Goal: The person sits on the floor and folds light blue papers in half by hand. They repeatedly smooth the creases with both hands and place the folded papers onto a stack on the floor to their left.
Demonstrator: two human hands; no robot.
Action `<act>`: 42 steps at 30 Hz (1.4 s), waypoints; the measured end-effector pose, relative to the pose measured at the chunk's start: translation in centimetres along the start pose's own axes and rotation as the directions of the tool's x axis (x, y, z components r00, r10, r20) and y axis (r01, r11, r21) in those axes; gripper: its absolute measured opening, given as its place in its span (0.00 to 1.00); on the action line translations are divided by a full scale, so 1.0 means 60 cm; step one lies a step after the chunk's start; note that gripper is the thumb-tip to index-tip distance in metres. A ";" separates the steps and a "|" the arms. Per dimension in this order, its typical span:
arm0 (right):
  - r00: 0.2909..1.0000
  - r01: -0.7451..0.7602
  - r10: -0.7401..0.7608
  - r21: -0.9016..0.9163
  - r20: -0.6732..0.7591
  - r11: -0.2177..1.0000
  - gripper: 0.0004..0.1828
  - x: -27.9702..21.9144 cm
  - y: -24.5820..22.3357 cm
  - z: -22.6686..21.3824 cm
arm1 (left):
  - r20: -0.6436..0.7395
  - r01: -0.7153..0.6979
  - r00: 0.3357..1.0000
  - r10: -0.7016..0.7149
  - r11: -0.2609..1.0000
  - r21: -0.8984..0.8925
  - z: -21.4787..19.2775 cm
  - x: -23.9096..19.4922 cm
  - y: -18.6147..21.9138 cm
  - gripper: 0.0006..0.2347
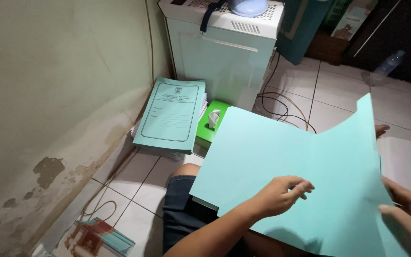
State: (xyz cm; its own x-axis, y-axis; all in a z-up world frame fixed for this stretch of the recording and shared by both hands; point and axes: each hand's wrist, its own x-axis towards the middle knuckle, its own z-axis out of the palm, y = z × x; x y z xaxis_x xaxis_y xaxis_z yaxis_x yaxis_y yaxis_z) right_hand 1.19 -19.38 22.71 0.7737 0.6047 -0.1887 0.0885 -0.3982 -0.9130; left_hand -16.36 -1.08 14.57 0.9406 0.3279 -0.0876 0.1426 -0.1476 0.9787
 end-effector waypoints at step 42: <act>0.947 0.316 -0.224 -0.782 0.229 0.537 0.40 0.021 0.331 0.180 | -0.574 0.301 0.752 0.326 0.605 0.737 -0.055 -0.011 -0.270 0.22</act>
State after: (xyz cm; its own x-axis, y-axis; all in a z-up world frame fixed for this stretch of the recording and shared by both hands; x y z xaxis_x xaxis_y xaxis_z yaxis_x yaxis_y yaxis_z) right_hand -2.85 -19.12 0.44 0.5698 0.8198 -0.0567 0.7826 -0.5624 -0.2669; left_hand -20.31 4.17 -0.62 0.5769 0.7336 0.3592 0.5961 -0.6788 0.4288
